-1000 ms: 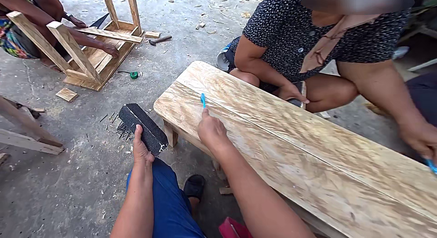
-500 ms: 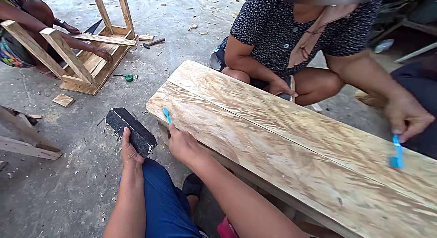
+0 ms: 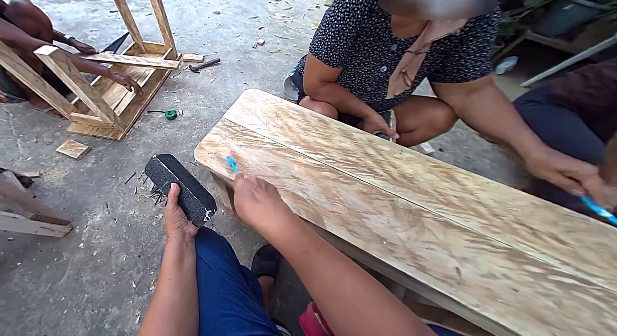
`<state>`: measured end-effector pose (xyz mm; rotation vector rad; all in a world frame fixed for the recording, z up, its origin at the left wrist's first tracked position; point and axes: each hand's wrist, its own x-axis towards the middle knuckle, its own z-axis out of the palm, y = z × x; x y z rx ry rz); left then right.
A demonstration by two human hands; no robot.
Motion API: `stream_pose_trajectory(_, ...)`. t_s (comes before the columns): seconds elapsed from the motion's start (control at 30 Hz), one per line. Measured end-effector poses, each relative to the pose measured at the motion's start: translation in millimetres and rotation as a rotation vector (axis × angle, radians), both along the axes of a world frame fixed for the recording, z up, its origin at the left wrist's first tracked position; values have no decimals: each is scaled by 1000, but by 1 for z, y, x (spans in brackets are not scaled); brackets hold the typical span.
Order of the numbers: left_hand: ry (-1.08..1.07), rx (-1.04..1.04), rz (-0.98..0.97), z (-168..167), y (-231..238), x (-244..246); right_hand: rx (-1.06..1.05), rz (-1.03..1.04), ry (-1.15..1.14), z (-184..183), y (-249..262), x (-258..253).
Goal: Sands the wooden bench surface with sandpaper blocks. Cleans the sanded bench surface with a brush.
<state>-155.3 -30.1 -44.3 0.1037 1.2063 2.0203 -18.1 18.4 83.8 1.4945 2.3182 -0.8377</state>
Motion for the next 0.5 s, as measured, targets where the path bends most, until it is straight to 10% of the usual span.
stream_pose_trajectory(0.5, 98, -16, -76, -3, -2, 1, 109, -228, 193, -46, 15, 97)
